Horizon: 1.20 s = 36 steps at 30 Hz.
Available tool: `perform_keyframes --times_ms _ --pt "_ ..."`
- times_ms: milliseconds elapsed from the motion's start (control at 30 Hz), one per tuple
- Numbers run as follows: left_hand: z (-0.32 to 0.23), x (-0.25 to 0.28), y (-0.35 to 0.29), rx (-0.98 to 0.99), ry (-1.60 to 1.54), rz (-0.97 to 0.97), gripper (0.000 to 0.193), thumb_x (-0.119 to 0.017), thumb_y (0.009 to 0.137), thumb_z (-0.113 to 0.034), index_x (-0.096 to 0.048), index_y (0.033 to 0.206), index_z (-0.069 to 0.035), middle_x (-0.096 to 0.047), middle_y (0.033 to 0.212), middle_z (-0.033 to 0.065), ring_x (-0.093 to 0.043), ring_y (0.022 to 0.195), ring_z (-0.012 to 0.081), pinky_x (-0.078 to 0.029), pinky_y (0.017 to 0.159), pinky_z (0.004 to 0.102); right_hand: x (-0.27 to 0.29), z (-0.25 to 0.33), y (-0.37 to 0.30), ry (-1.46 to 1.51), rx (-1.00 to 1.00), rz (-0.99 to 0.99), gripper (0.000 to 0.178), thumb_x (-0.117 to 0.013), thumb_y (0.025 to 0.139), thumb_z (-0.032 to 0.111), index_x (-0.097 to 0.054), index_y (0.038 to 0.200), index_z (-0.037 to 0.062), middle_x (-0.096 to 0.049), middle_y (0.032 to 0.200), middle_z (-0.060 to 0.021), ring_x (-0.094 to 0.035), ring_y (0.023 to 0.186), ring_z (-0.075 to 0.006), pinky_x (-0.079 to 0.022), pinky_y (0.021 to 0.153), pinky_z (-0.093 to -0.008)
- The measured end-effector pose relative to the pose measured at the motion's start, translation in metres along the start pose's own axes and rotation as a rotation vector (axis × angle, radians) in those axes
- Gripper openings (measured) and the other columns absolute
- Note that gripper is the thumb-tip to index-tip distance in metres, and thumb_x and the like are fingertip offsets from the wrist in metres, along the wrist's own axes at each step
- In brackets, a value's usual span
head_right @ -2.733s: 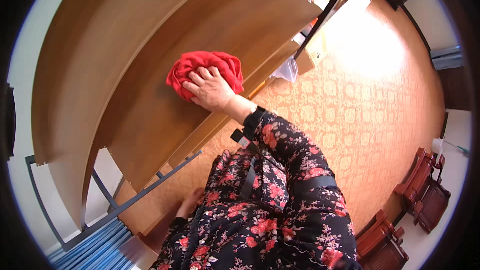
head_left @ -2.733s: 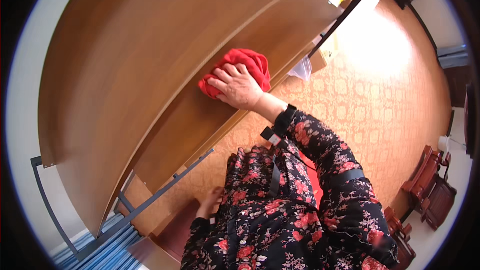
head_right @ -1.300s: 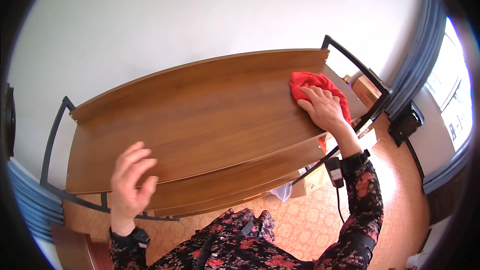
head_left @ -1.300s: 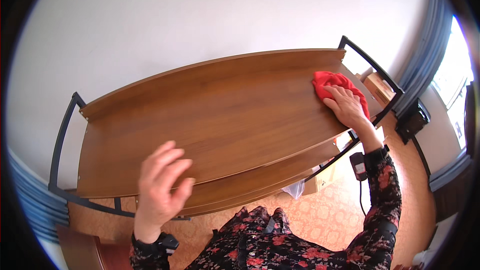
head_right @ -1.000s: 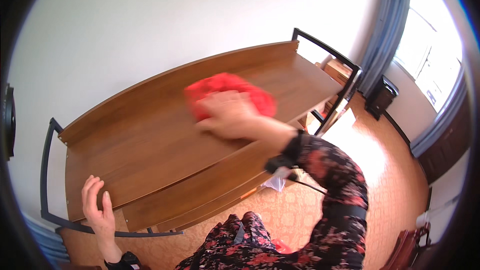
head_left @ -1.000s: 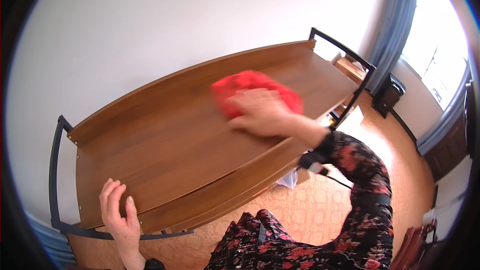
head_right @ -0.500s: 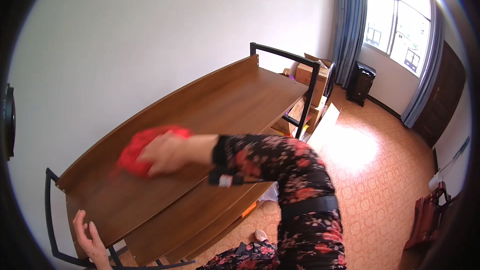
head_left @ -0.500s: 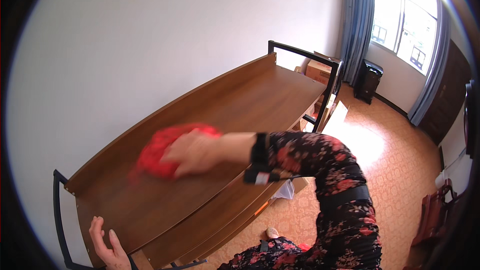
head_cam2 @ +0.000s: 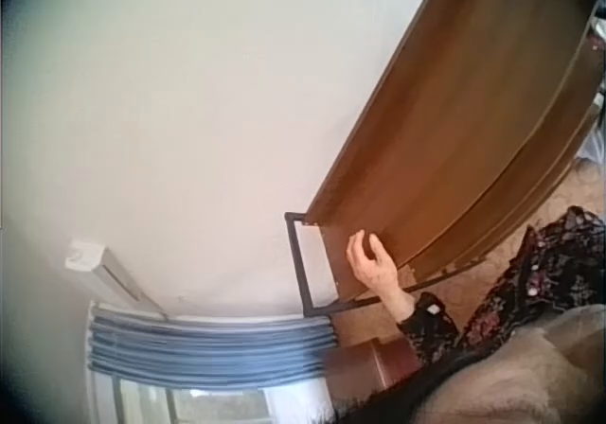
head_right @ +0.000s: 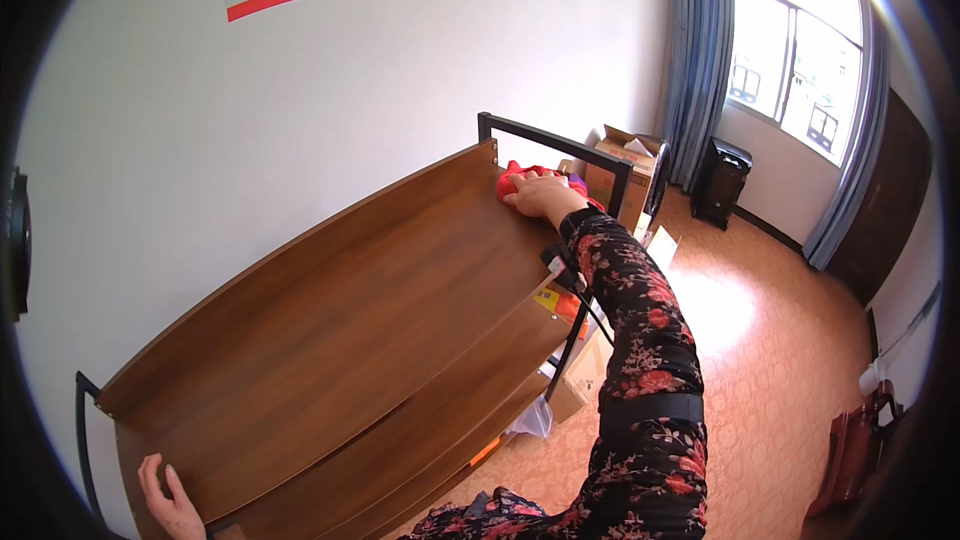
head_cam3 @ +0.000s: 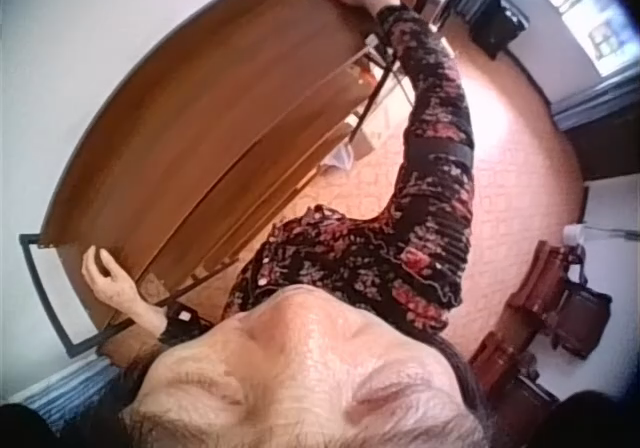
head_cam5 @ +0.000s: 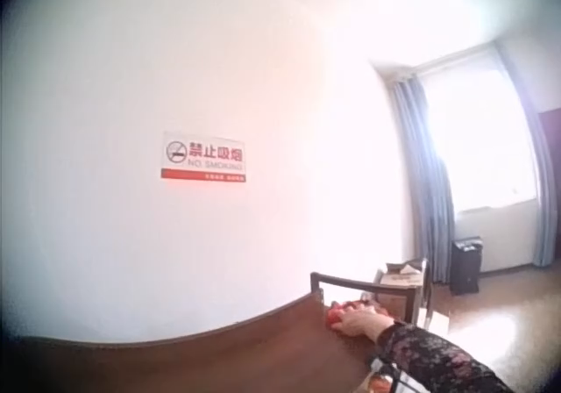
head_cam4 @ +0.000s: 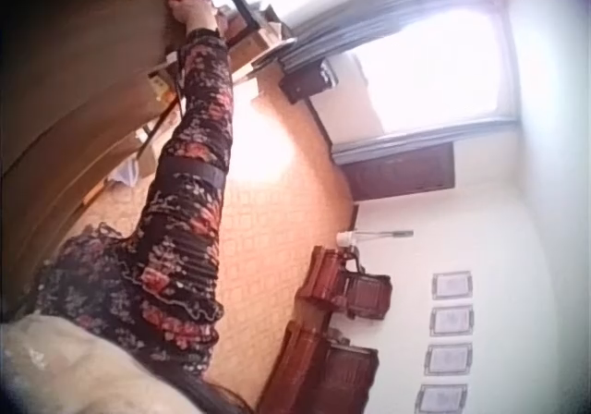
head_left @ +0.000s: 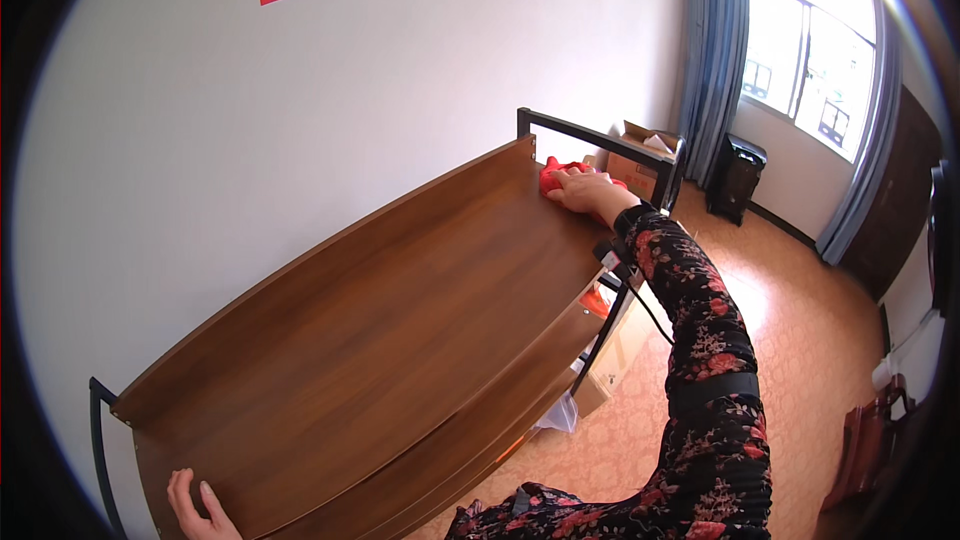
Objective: Wipe and clean the surfaces of a wooden shelf unit using a red cloth.
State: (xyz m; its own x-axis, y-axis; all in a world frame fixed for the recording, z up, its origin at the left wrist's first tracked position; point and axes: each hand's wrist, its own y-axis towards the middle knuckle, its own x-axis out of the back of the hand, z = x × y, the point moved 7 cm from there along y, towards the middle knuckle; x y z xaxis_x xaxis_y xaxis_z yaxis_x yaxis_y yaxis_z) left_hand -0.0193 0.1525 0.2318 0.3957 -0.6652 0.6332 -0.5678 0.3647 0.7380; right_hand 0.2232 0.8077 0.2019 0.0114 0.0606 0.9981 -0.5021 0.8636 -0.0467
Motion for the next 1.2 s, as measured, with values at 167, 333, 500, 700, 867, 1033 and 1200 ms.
perform_keyframes --times_ms 167,333,500,700,867,1033,1200 --pt "0.075 0.018 -0.005 0.122 -0.028 0.125 0.028 -0.060 0.093 -0.025 -0.065 0.109 -0.002 -0.062 0.111 0.0172 -0.057 0.106 0.0347 -0.046 0.090 0.0397 -0.011 0.084 -0.022 0.003 0.087 -0.016 0.063 -0.046 0.090 0.057 -0.038 0.143 0.0232 -0.034 0.149 -0.0137 -0.030 0.137 -0.0400 -0.024 0.107 -0.0621" --pt "0.112 0.028 0.003 0.011 -0.128 0.382 0.017 -0.057 0.089 -0.012 -0.060 0.101 0.000 -0.060 0.104 0.0127 -0.058 0.096 0.0257 -0.047 0.080 0.0353 -0.019 0.280 -0.142 0.018 0.897 -0.079 0.051 -0.048 0.091 0.047 -0.045 0.138 0.0253 -0.047 0.137 -0.0079 -0.044 0.124 -0.0337 -0.034 0.100 -0.0581" --pt "-0.037 -0.003 0.044 -0.383 -0.287 0.563 0.033 -0.069 0.071 -0.010 -0.061 0.101 -0.002 -0.056 0.111 0.0168 -0.053 0.110 0.0362 -0.043 0.095 0.0426 0.016 0.307 -0.199 0.738 1.139 -0.017 0.038 -0.052 0.094 0.024 -0.049 0.130 0.0126 -0.057 0.123 -0.0122 -0.054 0.113 -0.0306 -0.043 0.097 -0.0400" --pt "-0.150 -0.060 0.058 -0.875 -0.261 0.581 0.042 -0.073 0.071 -0.017 -0.059 0.108 -0.002 -0.051 0.121 0.0174 -0.049 0.116 0.0370 -0.042 0.095 0.0436 0.046 0.213 -0.154 0.194 0.588 -0.333 0.042 -0.050 0.093 0.030 -0.047 0.132 0.0143 -0.056 0.122 -0.0147 -0.051 0.116 -0.0344 -0.042 0.098 -0.0455" --pt "-0.201 -0.118 0.066 -0.972 -0.305 0.606 0.056 -0.072 0.077 -0.025 -0.051 0.124 -0.004 -0.044 0.130 0.0200 -0.043 0.122 0.0384 -0.040 0.096 0.0474 0.083 0.100 -0.153 -0.335 0.337 -0.828 0.042 -0.055 0.090 0.031 -0.049 0.129 0.0155 -0.052 0.126 -0.0113 -0.043 0.124 -0.0290 -0.037 0.097 -0.0521" --pt "-0.256 -0.225 0.091 -0.601 -0.167 0.871 0.066 -0.060 0.087 -0.046 -0.039 0.140 -0.013 -0.030 0.145 0.0244 -0.032 0.133 0.0421 -0.030 0.106 0.0536 0.075 0.037 -0.133 0.045 0.050 -0.391 0.042 -0.047 0.095 0.039 -0.057 0.121 0.0086 -0.064 0.109 -0.0165 -0.058 0.106 -0.0353 -0.044 0.090 -0.0471" --pt "-0.305 -0.265 0.111 -0.732 -0.303 0.760 0.067 -0.056 0.087 -0.050 -0.037 0.141 -0.017 -0.029 0.146 0.0249 -0.030 0.135 0.0427 -0.027 0.107 0.0576 0.089 0.027 -0.136 0.241 0.030 -0.408 0.038 -0.046 0.094 0.038 -0.061 0.113 0.0082 -0.067 0.100 -0.0155 -0.063 0.094 -0.0341 -0.048 0.084 -0.0422"
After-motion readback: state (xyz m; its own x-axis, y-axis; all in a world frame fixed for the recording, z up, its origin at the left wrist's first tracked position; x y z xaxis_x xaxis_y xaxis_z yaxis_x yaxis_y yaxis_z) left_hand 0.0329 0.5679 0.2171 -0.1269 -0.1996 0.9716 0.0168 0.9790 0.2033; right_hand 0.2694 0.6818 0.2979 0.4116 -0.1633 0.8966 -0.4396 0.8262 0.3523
